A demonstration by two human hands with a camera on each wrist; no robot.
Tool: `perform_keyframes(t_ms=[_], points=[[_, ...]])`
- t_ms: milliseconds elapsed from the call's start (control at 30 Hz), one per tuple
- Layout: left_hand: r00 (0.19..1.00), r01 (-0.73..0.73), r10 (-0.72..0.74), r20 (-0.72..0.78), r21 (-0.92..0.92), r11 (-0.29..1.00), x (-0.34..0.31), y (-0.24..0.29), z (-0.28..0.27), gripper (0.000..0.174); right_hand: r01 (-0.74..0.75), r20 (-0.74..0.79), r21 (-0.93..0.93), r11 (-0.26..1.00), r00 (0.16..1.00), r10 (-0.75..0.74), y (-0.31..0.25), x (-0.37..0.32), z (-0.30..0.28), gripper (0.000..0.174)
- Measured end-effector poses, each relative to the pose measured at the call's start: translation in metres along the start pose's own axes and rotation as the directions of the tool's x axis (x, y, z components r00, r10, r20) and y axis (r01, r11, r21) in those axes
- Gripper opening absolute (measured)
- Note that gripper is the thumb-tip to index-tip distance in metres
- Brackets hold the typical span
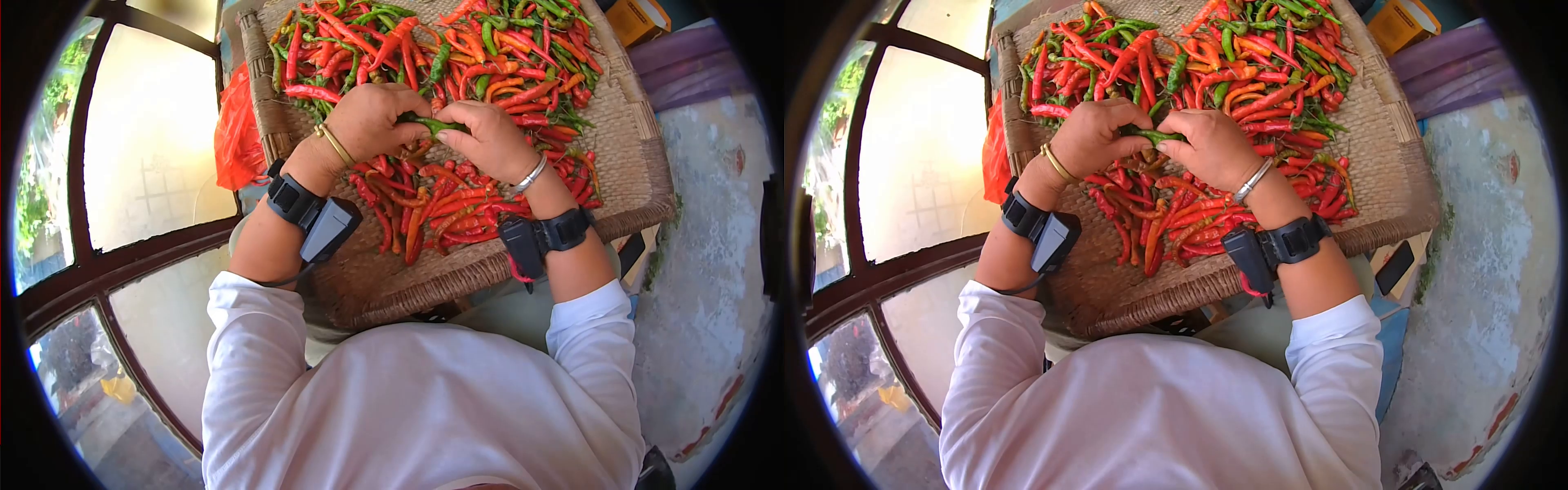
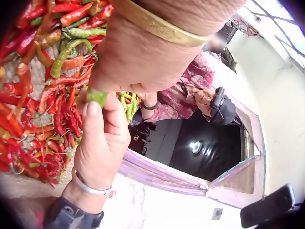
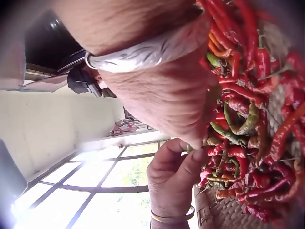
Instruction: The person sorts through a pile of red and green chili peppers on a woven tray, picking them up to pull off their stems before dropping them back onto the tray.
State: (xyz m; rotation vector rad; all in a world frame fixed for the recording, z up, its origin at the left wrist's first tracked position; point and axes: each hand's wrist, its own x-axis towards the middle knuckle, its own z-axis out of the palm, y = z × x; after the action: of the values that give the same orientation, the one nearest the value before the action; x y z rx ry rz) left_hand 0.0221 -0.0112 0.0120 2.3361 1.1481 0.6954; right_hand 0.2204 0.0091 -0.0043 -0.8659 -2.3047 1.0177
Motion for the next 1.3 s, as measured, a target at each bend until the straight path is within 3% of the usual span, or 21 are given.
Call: perform_keyframes(t_ms=[33, 100, 133, 200, 267, 333, 367, 400, 467, 600, 667, 733, 800, 833, 867, 933, 1000, 1100, 1167, 1200, 1300], points=[[1.0, 0.0, 0.0, 0.001, 0.0, 1.0, 0.0, -0.001, -0.003, 0.02, 0.0, -0.001, 0.0, 1.0, 1.0, 0.0, 0.001, 0.0, -0.002, 0.018], [0.983, 0.183, -0.18, -0.037, 0.088, 0.979, 0.001, -0.004, -0.01, 0.019, -0.364, 0.205, 0.297, 0.883, 0.927, 0.313, 0.005, 0.0, -0.01, 0.023], [0.983, 0.183, -0.18, -0.038, 0.089, 0.979, 0.001, -0.01, -0.01, 0.019, -0.363, 0.205, 0.297, 0.883, 0.927, 0.313, 0.008, 0.0, -0.014, 0.023], [0.97, 0.24, -0.227, -0.083, 0.224, 0.945, -0.001, -0.021, -0.008, 0.024, -0.556, 0.401, 0.315, 0.769, 0.813, 0.423, 0.015, 0.0, -0.021, 0.03], [0.956, 0.29, -0.29, -0.043, 0.279, 0.915, 0.0, -0.023, 0.0, 0.021, -0.536, 0.391, 0.239, 0.809, 0.816, 0.426, 0.016, 0.001, -0.027, 0.031], [0.949, 0.249, -0.302, 0.089, 0.376, 0.892, 0.0, -0.025, 0.011, 0.02, -0.449, 0.186, 0.407, 0.795, 0.893, 0.409, 0.019, 0.002, -0.03, 0.03], [0.972, 0.182, -0.225, 0.073, 0.375, 0.909, -0.002, -0.03, 0.018, 0.016, -0.4, 0.099, 0.621, 0.673, 0.893, 0.44, 0.022, 0.003, -0.035, 0.03], [0.971, 0.184, -0.227, 0.074, 0.374, 0.909, -0.001, -0.029, 0.021, 0.016, -0.21, -0.08, 0.832, 0.514, 0.871, 0.485, 0.015, 0.005, -0.034, 0.039], [0.97, 0.13, -0.198, 0.14, 0.388, 0.912, 0.001, -0.026, 0.026, 0.02, -0.038, -0.418, 0.757, 0.652, 0.739, 0.528, 0.022, 0.009, -0.035, 0.044], [0.93, 0.073, -0.229, 0.287, 0.467, 0.881, 0.004, -0.019, 0.036, 0.026, -0.186, -0.391, 0.705, 0.684, 0.703, 0.594, 0.023, 0.004, -0.031, 0.041], [0.898, 0.027, -0.242, 0.368, 0.502, 0.864, 0.003, -0.024, 0.044, 0.028, -0.412, -0.031, 0.555, 0.722, 0.858, 0.513, 0.01, 0.004, -0.027, 0.036], [0.89, 0.005, -0.23, 0.393, 0.498, 0.867, 0.004, -0.025, 0.041, 0.027, -0.372, -0.019, 0.478, 0.795, 0.901, 0.434, 0.006, 0.003, -0.015, 0.03], [0.884, -0.014, -0.22, 0.413, 0.493, 0.87, 0.005, -0.025, 0.038, 0.025, -0.34, 0.042, 0.136, 0.931, 0.94, 0.337, 0.01, 0.0, -0.005, 0.025], [0.904, 0.003, -0.202, 0.377, 0.467, 0.884, 0.005, -0.024, 0.036, 0.023, -0.26, 0.035, -0.031, 0.965, 0.965, 0.261, 0.01, -0.001, -0.001, 0.026], [0.922, 0.017, -0.184, 0.34, 0.44, 0.898, 0.006, -0.023, 0.034, 0.022, -0.259, 0.036, -0.031, 0.965, 0.965, 0.261, 0.011, -0.002, 0.002, 0.026], [0.944, 0.01, -0.143, 0.297, 0.408, 0.913, 0.006, -0.017, 0.031, 0.021, -0.089, 0.031, -0.175, 0.981, 0.995, 0.096, 0.013, -0.004, 0.007, 0.024], [0.962, 0.001, -0.104, 0.251, 0.378, 0.926, 0.006, -0.01, 0.028, 0.021, -0.053, 0.018, -0.17, 0.984, 0.998, 0.057, 0.012, -0.004, 0.009, 0.022], [0.993, -0.006, -0.026, 0.116, 0.273, 0.962, 0.007, -0.005, 0.024, 0.023, -0.132, 0.012, -0.118, 0.984, 0.991, 0.134, 0.005, -0.002, 0.005, 0.017], [0.993, 0.03, -0.008, -0.117, 0.182, 0.983, 0.008, -0.004, 0.022, 0.025, -0.338, 0.09, -0.034, 0.941, 0.936, 0.339, 0.003, -0.001, 0.001, 0.018], [0.993, 0.028, -0.007, -0.114, 0.182, 0.983, 0.008, -0.008, 0.021, 0.025, -0.34, 0.088, -0.032, 0.94, 0.936, 0.341, 0.006, -0.001, -0.001, 0.018], [0.946, 0.288, -0.204, -0.253, 0.362, 0.887, 0.007, -0.028, 0.014, 0.025, -0.543, 0.228, 0.113, 0.832, 0.829, 0.511, 0.011, 0.001, -0.012, 0.02]])
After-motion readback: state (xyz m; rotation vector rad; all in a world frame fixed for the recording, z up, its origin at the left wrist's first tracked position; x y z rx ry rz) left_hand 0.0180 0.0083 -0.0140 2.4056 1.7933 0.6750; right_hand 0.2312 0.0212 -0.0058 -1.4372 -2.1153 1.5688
